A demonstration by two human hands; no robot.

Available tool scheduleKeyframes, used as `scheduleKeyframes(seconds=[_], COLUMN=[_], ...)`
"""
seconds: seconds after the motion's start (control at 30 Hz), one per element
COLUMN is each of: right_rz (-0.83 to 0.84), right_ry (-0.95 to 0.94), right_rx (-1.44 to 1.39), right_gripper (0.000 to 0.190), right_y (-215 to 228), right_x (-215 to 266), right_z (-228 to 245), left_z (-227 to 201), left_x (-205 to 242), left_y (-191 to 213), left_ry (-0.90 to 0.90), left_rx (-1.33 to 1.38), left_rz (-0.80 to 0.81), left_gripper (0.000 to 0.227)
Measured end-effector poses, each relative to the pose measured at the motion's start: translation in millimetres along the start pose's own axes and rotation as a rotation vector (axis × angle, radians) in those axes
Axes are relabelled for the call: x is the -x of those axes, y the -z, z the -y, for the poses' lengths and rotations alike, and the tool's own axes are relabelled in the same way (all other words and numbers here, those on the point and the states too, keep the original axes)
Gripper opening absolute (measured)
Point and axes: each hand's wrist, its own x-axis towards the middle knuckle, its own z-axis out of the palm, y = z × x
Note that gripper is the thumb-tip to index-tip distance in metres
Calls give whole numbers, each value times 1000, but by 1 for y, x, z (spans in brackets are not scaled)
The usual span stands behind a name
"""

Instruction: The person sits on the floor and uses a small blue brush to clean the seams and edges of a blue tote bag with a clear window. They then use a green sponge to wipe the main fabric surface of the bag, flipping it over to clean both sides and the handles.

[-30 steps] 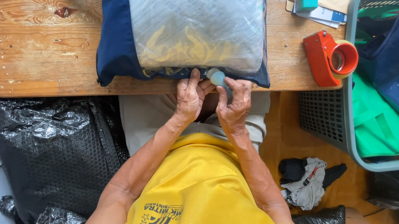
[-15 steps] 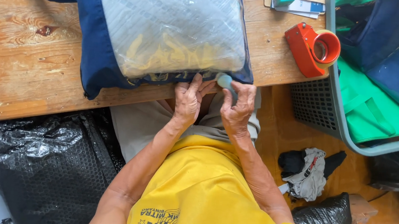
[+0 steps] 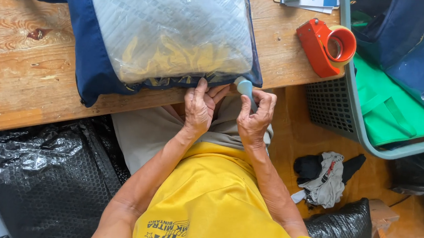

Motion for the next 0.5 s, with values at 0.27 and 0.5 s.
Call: scheduleKeyframes(seconds=[0.27,0.5], right_rz=[15,-116], right_ry=[17,-60], right_rx=[-60,-27], right_gripper=[24,22], right_y=[-14,17], right_x=[-3,5], right_z=[3,-33], left_z=[56,8], left_x=[-22,5], left_y=[20,-36], left_ry=[104,107], left_rx=[-139,-56], left_rz=[-30,107], left_gripper=[26,27])
